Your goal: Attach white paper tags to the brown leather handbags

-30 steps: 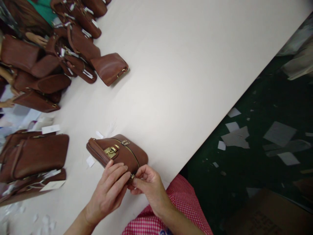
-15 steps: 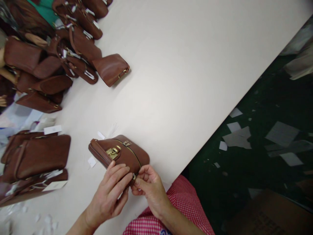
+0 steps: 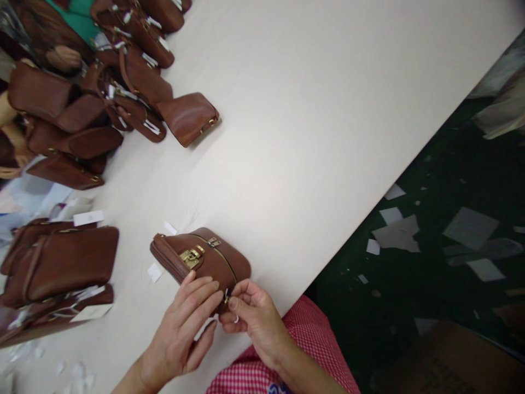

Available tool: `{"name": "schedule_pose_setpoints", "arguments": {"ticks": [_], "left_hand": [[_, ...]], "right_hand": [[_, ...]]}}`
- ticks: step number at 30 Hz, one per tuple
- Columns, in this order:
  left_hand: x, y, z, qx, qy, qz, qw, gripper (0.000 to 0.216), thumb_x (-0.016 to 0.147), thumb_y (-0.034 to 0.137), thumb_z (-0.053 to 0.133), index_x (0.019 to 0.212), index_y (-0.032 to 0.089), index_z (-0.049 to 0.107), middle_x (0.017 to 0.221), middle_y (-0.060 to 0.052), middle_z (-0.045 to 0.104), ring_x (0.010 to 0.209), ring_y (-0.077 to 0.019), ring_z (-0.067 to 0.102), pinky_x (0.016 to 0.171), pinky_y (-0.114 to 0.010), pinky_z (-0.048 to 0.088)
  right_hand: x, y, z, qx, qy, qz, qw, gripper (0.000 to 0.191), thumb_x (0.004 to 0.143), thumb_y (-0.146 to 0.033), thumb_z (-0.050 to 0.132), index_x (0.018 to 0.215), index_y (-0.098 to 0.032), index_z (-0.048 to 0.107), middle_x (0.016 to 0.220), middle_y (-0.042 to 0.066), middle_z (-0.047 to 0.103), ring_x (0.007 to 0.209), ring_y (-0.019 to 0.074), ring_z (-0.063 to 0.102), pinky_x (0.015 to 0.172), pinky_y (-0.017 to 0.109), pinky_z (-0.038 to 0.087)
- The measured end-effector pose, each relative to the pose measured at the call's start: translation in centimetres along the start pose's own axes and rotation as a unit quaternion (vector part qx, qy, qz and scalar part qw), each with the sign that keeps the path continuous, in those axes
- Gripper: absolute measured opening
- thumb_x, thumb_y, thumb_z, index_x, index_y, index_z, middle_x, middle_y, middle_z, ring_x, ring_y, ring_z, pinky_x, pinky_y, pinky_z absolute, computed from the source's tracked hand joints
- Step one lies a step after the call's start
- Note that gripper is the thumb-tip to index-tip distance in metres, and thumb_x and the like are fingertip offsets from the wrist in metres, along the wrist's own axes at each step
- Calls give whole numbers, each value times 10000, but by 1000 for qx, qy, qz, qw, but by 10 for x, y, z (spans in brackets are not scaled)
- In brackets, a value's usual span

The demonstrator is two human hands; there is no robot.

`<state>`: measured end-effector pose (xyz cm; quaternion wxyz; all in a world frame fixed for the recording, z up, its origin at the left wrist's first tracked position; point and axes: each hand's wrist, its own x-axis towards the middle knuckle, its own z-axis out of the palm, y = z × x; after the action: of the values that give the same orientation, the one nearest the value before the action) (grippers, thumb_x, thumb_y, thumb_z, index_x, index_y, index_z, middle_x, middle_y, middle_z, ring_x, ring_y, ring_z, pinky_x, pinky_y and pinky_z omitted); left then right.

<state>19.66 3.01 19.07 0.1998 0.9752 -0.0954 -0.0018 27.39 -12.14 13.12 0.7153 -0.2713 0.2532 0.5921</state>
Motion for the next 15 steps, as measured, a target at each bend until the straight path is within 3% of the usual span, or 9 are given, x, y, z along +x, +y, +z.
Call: {"name": "schedule_pose_setpoints", "arguments": {"ticks": [8,15], "left_hand": [[-3,-1,2,-3,10,2,1000,446,820,4,508,1263,47,517,1235,-180,579,1274,-282,460,1166,-538,268],[-5,-2,2,4,15,1,1000,380,823,26,511,1200,51,554,1176,-170,617,1256,-271,479,1180,-519,249]], "right_hand": [[6,-8,2,-54,4,43,998,545,539,-547,840,772,-171,520,661,-34,644,515,98,636,511,214,515],[10,-9,9,-130,20,33,991,572,558,-647,770,779,-174,537,610,-33,642,467,109,620,492,243,531]]}}
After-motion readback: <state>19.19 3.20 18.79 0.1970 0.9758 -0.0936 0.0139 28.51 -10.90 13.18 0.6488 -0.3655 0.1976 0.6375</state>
